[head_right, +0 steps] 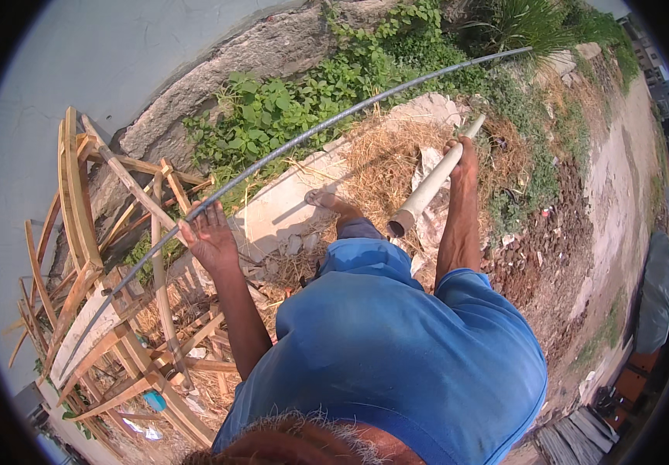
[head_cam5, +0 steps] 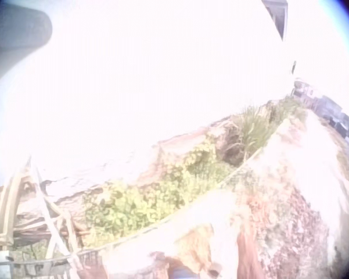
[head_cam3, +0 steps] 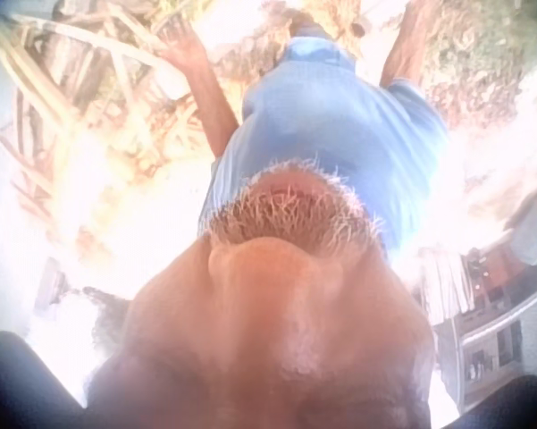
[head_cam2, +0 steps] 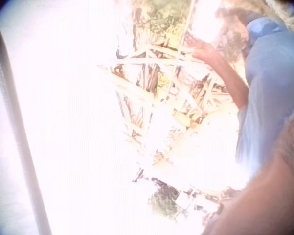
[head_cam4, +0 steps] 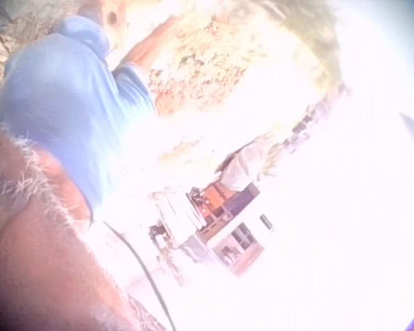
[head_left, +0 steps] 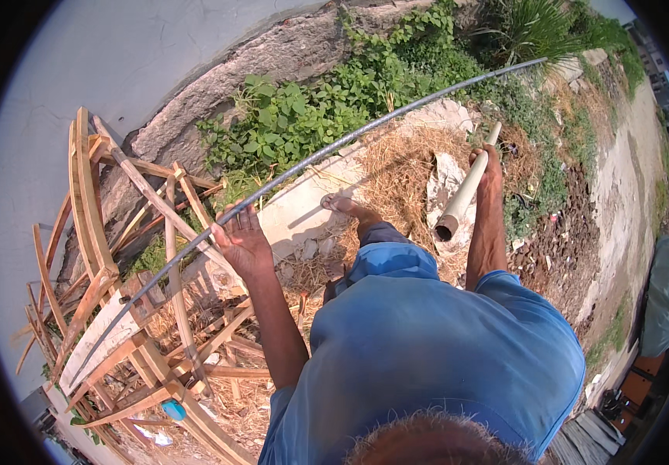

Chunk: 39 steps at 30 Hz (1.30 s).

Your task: The person measures a length of rebar using a tape measure and then uses a pipe and a wooden jig to bend the metal rod.

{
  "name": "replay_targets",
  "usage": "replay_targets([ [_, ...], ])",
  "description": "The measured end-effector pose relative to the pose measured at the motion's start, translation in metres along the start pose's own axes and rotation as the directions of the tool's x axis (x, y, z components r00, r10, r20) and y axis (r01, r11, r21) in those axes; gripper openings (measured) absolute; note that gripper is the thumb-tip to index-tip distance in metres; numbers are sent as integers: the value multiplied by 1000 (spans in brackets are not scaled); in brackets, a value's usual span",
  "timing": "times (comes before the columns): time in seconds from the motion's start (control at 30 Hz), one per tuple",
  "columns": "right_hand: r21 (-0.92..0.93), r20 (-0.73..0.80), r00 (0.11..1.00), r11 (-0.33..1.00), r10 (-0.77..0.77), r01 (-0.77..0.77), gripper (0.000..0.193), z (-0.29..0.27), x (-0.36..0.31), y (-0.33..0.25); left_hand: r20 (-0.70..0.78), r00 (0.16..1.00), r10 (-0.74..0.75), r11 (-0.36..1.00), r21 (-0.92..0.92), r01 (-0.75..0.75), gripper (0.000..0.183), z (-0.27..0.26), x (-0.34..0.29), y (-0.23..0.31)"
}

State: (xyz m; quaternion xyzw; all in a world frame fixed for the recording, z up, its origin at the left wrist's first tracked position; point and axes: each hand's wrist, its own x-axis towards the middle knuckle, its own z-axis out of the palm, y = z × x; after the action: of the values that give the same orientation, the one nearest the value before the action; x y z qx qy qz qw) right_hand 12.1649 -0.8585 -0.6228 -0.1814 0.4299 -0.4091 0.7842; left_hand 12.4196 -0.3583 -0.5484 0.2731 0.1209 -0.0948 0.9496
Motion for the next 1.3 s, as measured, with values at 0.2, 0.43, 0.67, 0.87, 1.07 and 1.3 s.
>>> replay_targets([
  [0.2, -383, 165, 728, 637, -665, 669, 34, 38, -105, -58, -55, 998, 16, 999, 49, -13, 34, 3, 8, -3],
  [0.43, -439, 375, 675, 519, -636, 733, 22, 59, -154, -69, 172, 984, -55, 996, -65, 67, 24, 10, -7, 4],
  [0.67, -645, 730, 579, -83, -364, 760, 36, 209, -207, -101, 70, 996, 48, 989, -143, -37, 29, 16, 1, -18],
  [0.87, -75, 938, 147, -230, 314, 970, 28, 388, -138, -28, -57, 982, 178, 963, -194, -186, 28, 34, -3, -32],
  [1.07, 335, 648, -150, -102, 747, 937, 29, 499, -131, 165, -261, 932, 251, 890, -316, -328, 33, 60, 3, -46],
  [1.3, 536, 323, -477, 257, 817, 804, 29, 582, -146, 301, -337, 895, 292, 802, -424, -421, 33, 76, 5, -51],
])
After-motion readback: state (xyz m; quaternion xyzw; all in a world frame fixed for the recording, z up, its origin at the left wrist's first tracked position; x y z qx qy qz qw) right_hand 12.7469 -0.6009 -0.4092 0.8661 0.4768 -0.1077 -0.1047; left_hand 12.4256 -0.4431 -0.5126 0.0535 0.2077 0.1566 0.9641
